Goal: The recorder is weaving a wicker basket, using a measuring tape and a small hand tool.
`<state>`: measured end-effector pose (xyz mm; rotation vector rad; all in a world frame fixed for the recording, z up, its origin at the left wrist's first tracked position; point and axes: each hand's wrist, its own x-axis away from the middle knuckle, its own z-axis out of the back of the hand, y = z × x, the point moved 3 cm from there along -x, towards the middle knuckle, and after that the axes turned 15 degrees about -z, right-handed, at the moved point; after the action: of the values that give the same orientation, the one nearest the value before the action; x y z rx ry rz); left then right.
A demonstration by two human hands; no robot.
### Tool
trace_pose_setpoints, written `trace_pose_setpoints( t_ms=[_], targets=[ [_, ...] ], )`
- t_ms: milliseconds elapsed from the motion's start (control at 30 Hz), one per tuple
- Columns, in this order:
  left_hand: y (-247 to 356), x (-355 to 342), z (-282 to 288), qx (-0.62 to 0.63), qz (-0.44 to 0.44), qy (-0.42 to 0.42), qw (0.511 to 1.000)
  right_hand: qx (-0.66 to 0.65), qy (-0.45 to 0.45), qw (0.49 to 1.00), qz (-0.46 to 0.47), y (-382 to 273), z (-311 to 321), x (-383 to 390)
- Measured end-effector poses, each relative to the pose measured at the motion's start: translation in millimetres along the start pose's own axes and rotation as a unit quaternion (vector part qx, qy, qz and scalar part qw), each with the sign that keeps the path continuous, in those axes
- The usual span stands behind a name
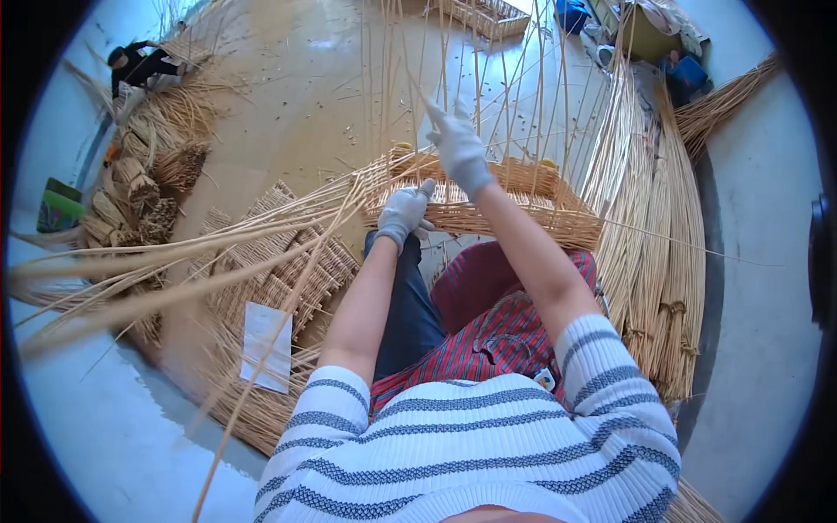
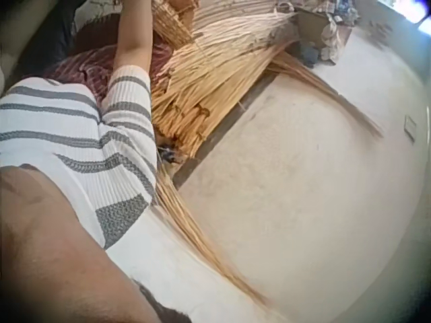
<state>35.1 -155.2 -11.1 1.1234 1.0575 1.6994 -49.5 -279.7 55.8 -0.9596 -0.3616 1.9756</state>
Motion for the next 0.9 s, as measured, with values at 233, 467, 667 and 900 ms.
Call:
trace_pose_setpoints(
  t_ms=[233,467,667,900],
  targets=[
    [-37,-12,20,0.039,-0.068,0.013,0.997,-0.501,-0.017,0.839,-0.214,100,26,110],
    [3,-32,19,-0.219,-0.077,0.184,0.955,-0.503,-0.069,0.831,-0.228,67,35,116],
    [28,13,-3,-0.129,-0.378,0.316,0.860,-0.477,0.015,0.769,-0.424,127,88,133],
    [-11,-32,-76,-0.174,-0.141,-0.023,0.974,-0.119,-0.158,0.957,-0.214,71,77,52]
  ],
)
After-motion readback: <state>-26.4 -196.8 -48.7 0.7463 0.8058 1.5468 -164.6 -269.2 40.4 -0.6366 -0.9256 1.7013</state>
